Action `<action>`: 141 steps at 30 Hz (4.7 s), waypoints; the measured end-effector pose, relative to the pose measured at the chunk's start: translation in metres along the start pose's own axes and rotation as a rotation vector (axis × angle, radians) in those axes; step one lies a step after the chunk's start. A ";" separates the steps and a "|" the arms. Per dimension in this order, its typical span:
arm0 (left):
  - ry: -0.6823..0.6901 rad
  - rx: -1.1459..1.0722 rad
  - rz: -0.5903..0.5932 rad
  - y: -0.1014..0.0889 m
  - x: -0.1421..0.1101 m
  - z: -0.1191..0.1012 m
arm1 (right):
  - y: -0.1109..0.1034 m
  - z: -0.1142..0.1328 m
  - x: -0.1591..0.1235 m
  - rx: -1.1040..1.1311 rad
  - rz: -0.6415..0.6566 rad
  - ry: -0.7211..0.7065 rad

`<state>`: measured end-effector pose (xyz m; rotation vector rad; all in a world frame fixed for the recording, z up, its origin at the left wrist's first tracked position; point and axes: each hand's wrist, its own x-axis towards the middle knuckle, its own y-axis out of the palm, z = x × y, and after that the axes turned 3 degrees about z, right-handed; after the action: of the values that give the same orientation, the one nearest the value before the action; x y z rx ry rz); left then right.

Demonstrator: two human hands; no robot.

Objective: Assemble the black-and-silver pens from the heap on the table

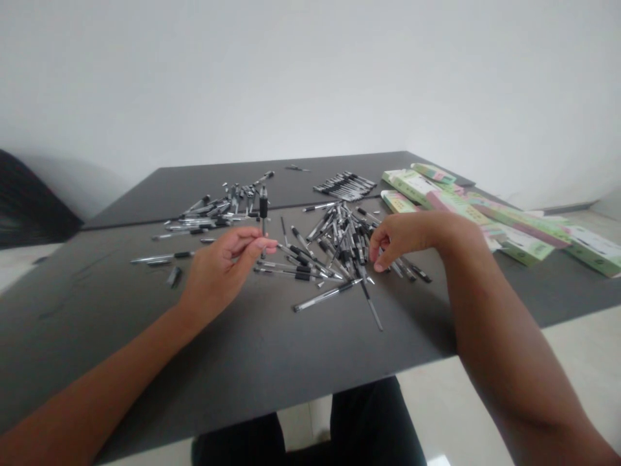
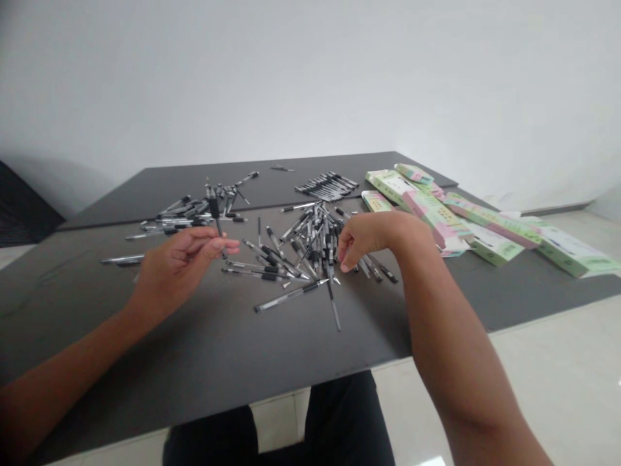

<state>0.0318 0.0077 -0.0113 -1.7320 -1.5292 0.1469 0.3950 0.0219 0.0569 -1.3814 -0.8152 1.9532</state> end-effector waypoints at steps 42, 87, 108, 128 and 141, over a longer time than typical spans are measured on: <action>-0.012 -0.100 0.158 0.005 -0.007 -0.016 | 0.005 0.045 -0.017 0.008 -0.423 -0.297; -0.136 -0.853 0.110 0.011 -0.014 -0.034 | 0.059 0.110 0.012 0.131 -1.030 -1.001; -0.193 -0.843 0.518 0.011 -0.030 -0.029 | 0.053 0.119 0.004 1.036 -0.889 -0.767; -0.163 -0.819 0.594 0.008 -0.037 -0.032 | 0.056 0.127 -0.007 0.764 -1.004 -0.818; -0.155 -0.812 0.579 0.008 -0.037 -0.030 | 0.055 0.126 -0.006 0.847 -0.999 -0.854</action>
<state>0.0458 -0.0390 -0.0112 -2.8454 -1.2122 -0.0683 0.2696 -0.0350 0.0523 0.3840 -0.6606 1.6154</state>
